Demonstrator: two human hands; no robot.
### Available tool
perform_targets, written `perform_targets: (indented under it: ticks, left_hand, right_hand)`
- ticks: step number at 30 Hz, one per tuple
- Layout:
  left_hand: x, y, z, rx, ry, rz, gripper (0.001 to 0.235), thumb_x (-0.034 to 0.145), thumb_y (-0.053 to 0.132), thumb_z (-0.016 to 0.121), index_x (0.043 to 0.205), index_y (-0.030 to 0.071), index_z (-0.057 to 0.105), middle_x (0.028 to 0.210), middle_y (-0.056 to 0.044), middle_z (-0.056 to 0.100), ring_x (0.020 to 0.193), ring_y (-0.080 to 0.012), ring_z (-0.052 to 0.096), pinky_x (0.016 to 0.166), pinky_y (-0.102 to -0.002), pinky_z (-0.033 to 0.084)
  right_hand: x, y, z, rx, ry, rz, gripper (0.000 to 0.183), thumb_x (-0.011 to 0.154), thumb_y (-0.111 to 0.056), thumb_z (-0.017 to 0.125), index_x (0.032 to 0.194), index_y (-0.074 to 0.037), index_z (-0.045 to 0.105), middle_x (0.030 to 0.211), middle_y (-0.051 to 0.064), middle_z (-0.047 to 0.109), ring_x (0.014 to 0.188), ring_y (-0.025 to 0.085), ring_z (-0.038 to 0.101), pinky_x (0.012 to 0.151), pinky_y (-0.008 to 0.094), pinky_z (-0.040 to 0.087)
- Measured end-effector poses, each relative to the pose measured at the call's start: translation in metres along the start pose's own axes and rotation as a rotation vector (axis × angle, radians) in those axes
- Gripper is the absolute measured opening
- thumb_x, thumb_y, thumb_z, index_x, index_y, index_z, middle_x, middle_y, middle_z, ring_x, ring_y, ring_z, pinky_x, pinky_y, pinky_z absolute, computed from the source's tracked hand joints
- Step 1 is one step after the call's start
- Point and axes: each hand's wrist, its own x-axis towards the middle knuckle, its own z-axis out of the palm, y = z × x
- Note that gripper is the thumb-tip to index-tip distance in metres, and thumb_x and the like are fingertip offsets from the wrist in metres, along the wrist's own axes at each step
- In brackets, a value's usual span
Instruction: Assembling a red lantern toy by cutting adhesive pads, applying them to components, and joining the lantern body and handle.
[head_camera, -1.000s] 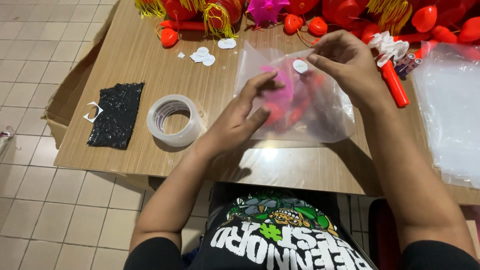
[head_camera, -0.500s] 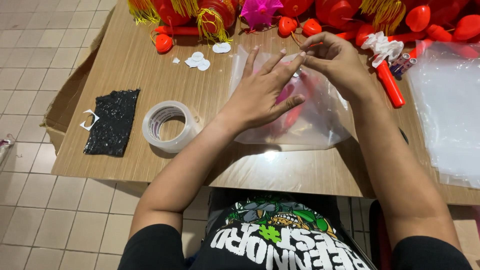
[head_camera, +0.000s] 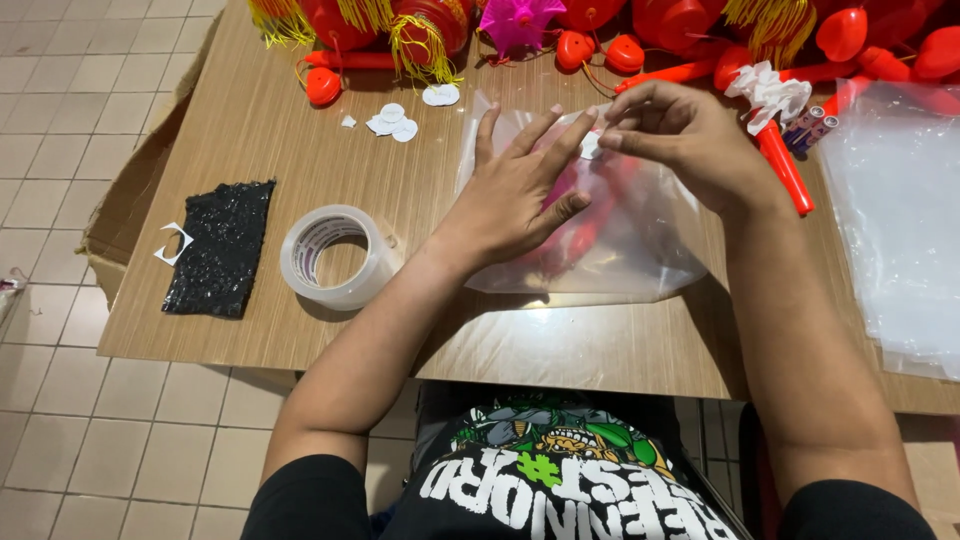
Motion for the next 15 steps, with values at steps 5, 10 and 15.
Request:
perform_targets:
  ticks: [5,10,15]
  left_hand:
    - [0.0,-0.001,0.001,-0.015,0.012,-0.002,0.074,0.106,0.067,0.016,0.162,0.02,0.014,0.165,-0.007,0.044,0.157,-0.0273,0.033,0.123,-0.065,-0.004]
    - [0.0,-0.001,0.0,-0.04,0.014,-0.002,0.076,0.104,0.068,0.011,0.162,0.019,0.014,0.164,-0.008,0.046,0.157,-0.0275,0.033,0.123,-0.064,-0.004]
    - [-0.001,-0.001,0.001,-0.047,0.004,-0.006,0.076,0.104,0.067,0.014,0.162,0.018,0.016,0.165,-0.006,0.044,0.156,-0.0279,0.034,0.123,-0.065,-0.003]
  right_hand:
    - [0.006,0.007,0.006,-0.01,-0.028,0.027,0.024,0.09,-0.003,0.074,0.111,-0.007,0.063,0.111,0.006,0.071,0.101,0.013,0.072,0.097,0.024,0.062]
    - [0.001,-0.002,0.019,-0.144,0.061,0.037,0.025,0.091,-0.003,0.074,0.113,-0.008,0.064,0.106,0.004,0.071,0.101,0.01,0.068,0.095,0.022,0.061]
    - [-0.002,-0.003,0.022,-0.359,0.07,0.004,0.027,0.091,-0.011,0.078,0.114,-0.014,0.065,0.105,-0.002,0.069,0.097,0.008,0.062,0.09,0.022,0.054]
